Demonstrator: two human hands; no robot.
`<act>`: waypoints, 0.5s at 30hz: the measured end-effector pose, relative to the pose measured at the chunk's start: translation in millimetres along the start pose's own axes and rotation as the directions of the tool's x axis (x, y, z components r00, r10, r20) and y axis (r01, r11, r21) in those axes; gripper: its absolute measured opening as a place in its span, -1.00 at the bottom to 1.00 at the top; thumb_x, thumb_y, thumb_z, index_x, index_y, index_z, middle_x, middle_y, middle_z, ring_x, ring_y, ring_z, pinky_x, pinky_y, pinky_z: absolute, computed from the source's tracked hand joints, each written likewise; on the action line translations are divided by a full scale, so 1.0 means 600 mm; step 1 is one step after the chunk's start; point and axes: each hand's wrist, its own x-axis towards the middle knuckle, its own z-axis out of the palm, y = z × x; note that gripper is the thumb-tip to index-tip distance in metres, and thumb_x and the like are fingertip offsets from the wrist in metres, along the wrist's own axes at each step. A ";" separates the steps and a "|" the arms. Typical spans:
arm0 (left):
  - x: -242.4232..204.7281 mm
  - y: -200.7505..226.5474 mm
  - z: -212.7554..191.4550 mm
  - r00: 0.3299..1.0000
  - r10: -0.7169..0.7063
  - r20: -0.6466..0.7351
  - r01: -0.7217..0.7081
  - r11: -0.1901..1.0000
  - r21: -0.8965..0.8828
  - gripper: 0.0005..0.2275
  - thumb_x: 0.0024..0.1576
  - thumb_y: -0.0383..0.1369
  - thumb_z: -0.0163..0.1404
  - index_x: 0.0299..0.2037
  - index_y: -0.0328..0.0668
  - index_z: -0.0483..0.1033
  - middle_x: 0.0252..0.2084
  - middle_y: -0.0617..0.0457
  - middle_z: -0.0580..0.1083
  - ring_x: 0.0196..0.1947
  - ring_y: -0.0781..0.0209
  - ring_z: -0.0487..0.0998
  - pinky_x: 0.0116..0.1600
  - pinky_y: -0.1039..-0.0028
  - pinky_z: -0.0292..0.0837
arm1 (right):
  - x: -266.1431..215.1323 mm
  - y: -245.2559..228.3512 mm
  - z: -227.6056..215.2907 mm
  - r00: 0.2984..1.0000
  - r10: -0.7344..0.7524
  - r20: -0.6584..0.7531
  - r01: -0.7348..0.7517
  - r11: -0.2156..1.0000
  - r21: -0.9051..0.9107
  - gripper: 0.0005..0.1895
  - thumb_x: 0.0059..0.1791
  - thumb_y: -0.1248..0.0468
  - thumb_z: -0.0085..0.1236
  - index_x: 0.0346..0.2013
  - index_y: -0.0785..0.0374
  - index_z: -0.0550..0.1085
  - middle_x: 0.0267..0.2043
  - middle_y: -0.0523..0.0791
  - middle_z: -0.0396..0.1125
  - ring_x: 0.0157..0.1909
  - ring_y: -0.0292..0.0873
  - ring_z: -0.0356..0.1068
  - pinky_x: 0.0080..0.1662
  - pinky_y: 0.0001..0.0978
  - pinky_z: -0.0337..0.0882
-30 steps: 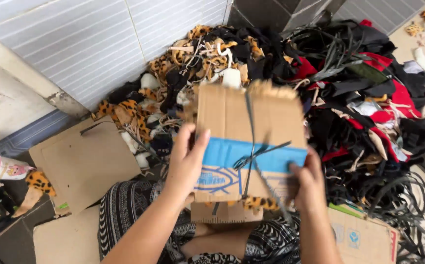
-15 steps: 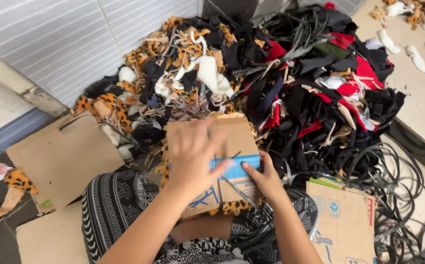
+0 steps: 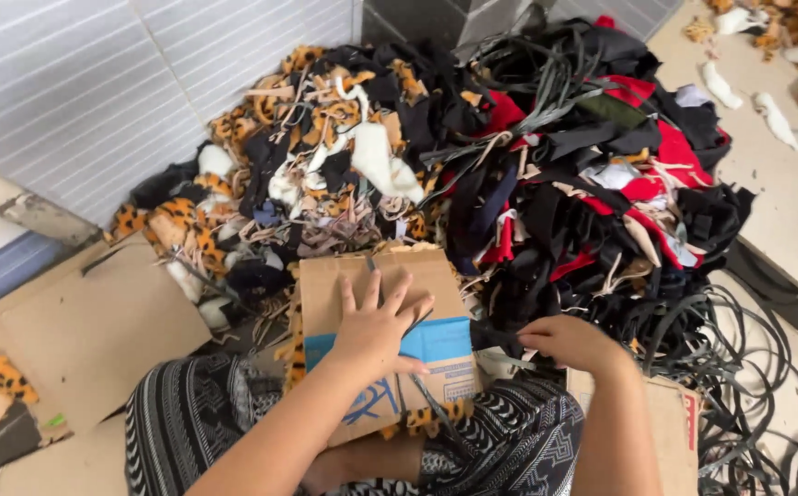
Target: The person folds a leopard-print fabric and places it between two pieces of cardboard. They then wrap and tie the bundle with a black strap, securing it with a knot. The person repeats the process with another piece of fabric, folding and bundling it similarly.
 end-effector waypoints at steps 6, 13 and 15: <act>0.035 -0.019 0.045 0.985 0.115 -0.130 -0.126 0.989 -0.081 0.10 -0.13 0.18 0.21 0.48 -0.14 -0.23 0.57 -0.19 -0.32 0.50 -0.39 -0.36 0.37 -0.48 -0.68 | -0.136 -0.236 0.026 0.974 -0.224 0.026 0.218 0.908 -0.358 -0.29 -0.06 -0.23 0.11 0.37 -0.37 0.19 0.07 -0.05 0.48 0.24 0.01 0.41 0.22 -0.06 0.42; 0.026 -0.174 0.029 0.842 0.263 -0.472 -0.536 0.511 -0.672 -0.14 -0.05 -0.34 0.28 0.41 -0.14 -0.05 0.52 -0.44 -0.26 0.48 -0.58 -0.28 0.45 -0.34 -0.37 | -0.040 -0.242 0.092 0.960 -0.279 0.031 0.267 0.875 -0.405 0.00 -0.16 -0.32 0.26 0.48 -0.41 0.02 0.30 -0.07 0.31 0.38 -0.04 0.26 0.36 -0.11 0.29; 0.045 -0.243 0.038 0.738 -0.441 -0.511 -0.558 0.028 -0.830 -0.59 0.05 -0.65 0.00 0.13 -0.19 0.49 0.13 -0.21 0.50 0.20 0.04 0.49 0.28 0.31 0.36 | -0.042 -0.254 0.078 0.974 -0.225 0.011 0.214 0.911 -0.352 -0.09 -0.13 -0.17 0.31 0.46 -0.34 0.15 0.35 -0.07 0.30 0.36 0.00 0.30 0.29 -0.16 0.37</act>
